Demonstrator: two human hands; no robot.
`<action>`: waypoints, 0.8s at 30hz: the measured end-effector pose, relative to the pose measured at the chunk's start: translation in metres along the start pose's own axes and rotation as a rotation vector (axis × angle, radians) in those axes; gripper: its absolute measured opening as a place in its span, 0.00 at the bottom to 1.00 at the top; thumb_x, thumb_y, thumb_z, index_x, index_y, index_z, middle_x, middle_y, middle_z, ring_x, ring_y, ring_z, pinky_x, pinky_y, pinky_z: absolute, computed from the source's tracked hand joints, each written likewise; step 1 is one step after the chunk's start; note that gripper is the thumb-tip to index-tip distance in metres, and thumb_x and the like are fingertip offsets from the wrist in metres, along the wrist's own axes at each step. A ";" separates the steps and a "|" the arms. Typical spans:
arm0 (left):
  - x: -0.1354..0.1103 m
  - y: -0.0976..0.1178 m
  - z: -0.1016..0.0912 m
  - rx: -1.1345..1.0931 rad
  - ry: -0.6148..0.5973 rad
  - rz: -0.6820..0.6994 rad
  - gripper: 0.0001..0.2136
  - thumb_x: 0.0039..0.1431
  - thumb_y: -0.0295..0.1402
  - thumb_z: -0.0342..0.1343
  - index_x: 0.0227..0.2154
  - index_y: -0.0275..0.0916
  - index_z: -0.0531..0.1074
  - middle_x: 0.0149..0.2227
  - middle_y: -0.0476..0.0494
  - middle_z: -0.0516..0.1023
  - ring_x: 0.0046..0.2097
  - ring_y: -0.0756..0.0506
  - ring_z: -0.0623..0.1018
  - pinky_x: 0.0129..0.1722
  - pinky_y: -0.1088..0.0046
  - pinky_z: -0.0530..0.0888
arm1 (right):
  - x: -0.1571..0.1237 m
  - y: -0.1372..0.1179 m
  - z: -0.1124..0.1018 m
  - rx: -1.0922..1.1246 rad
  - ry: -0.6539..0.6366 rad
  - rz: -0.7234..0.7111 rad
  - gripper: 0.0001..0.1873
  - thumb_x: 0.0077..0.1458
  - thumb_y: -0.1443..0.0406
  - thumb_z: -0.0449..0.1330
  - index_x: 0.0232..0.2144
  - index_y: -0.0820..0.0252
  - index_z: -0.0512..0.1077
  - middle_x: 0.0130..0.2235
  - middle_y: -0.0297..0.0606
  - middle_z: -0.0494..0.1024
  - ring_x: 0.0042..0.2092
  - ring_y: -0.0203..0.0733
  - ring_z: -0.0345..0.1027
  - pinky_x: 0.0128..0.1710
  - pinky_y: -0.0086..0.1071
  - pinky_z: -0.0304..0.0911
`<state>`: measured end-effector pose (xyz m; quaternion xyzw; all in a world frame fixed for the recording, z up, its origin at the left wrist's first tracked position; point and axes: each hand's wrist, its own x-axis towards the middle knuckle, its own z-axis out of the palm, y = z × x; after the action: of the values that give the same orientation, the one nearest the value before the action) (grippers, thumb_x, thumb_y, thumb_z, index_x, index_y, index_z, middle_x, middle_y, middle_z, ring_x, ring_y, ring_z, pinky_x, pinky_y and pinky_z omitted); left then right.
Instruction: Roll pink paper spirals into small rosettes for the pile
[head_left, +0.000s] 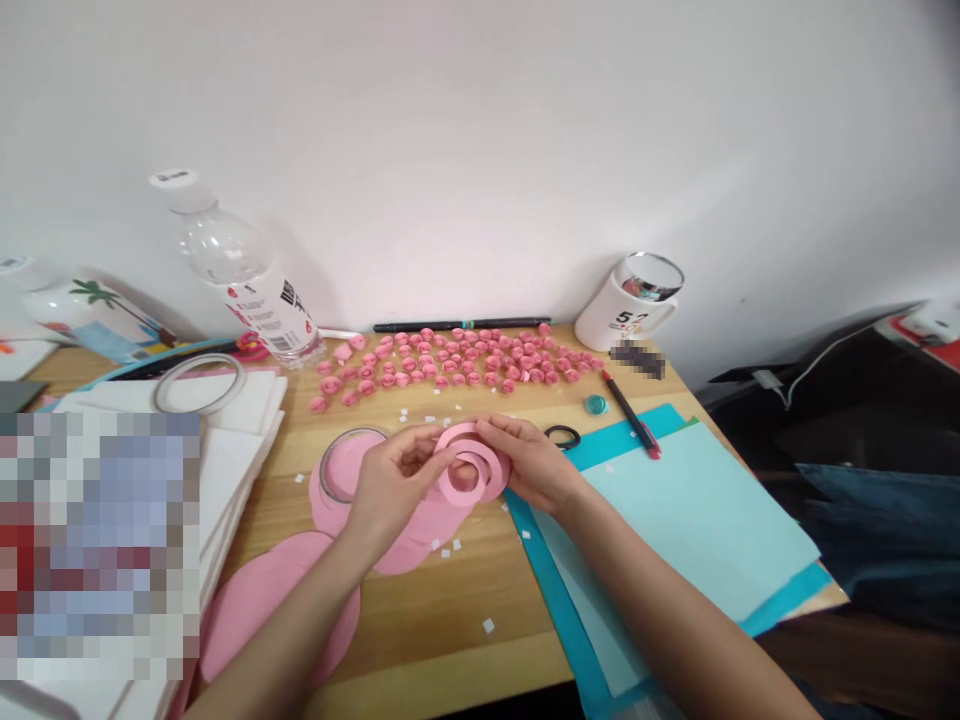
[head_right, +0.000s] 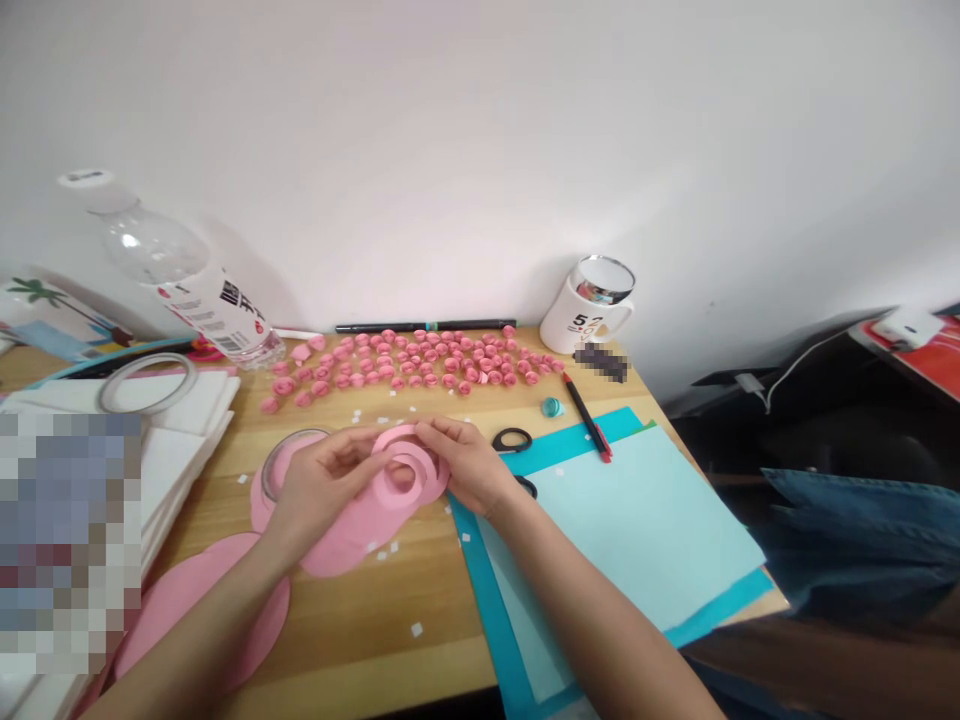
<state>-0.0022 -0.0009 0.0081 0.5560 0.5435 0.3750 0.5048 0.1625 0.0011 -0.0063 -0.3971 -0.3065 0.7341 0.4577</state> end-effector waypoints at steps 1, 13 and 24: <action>-0.001 0.002 0.000 0.004 0.002 -0.008 0.13 0.47 0.38 0.58 0.33 0.35 0.74 0.28 0.44 0.79 0.27 0.49 0.75 0.21 0.78 0.69 | -0.001 0.000 0.000 -0.044 -0.006 -0.024 0.11 0.48 0.58 0.62 0.29 0.62 0.74 0.27 0.33 0.75 0.29 0.32 0.67 0.31 0.25 0.61; -0.004 0.008 -0.002 0.012 0.209 0.089 0.08 0.46 0.35 0.60 0.30 0.38 0.75 0.27 0.48 0.78 0.29 0.49 0.76 0.25 0.78 0.72 | -0.004 -0.003 -0.012 -0.408 -0.107 -0.097 0.21 0.43 0.58 0.65 0.40 0.61 0.73 0.32 0.37 0.78 0.29 0.37 0.71 0.28 0.29 0.66; -0.008 0.004 -0.002 0.050 -0.138 0.042 0.20 0.55 0.45 0.48 0.20 0.34 0.73 0.17 0.47 0.73 0.17 0.52 0.69 0.16 0.79 0.65 | 0.000 -0.004 -0.008 -0.036 0.264 -0.314 0.17 0.42 0.61 0.66 0.36 0.60 0.72 0.32 0.36 0.79 0.31 0.38 0.72 0.30 0.29 0.68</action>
<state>-0.0045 -0.0076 0.0136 0.6044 0.5049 0.3324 0.5189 0.1716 0.0033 -0.0067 -0.4454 -0.3152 0.5897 0.5954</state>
